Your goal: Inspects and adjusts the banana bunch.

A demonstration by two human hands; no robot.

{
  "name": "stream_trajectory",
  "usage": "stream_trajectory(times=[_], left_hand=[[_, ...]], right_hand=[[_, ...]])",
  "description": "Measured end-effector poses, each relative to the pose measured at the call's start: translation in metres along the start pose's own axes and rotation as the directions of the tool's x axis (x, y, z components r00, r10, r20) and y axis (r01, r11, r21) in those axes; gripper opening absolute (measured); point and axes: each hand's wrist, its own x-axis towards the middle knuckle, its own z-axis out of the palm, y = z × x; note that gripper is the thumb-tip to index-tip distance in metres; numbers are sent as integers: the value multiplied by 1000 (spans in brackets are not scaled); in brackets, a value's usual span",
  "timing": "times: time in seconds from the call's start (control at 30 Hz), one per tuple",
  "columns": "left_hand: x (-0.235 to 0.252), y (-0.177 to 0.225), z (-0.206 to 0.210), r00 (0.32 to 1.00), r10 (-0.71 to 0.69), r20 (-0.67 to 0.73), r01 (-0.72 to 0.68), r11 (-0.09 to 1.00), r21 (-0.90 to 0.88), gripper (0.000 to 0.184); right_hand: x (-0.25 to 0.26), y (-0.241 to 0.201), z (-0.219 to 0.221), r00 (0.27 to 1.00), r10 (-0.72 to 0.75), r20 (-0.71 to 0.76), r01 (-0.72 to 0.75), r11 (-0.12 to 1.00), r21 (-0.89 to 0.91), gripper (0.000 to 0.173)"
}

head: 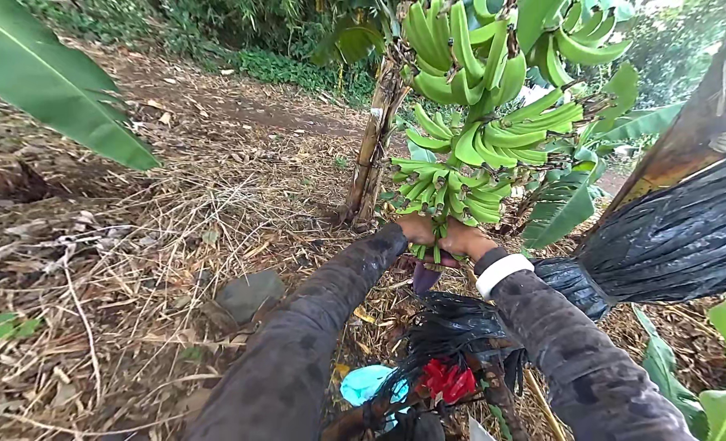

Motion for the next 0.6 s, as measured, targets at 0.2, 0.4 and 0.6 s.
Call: stream_trajectory(times=[0.2, 0.4, 0.6], left_hand=[[-5, -15, 6, 984, 134, -116, -110, 975, 192, 68], [8, -46, 2, 928, 299, -222, -210, 914, 348, 52], [6, -59, -9, 886, 409, -219, -280, 847, 452, 49]], right_hand=[[-28, -16, 3, 999, 34, 6, -34, 995, 98, 64], [-29, -32, -1, 999, 19, -31, -15, 992, 128, 56], [-16, -34, 4, 996, -23, -82, 31, 995, 91, 56]])
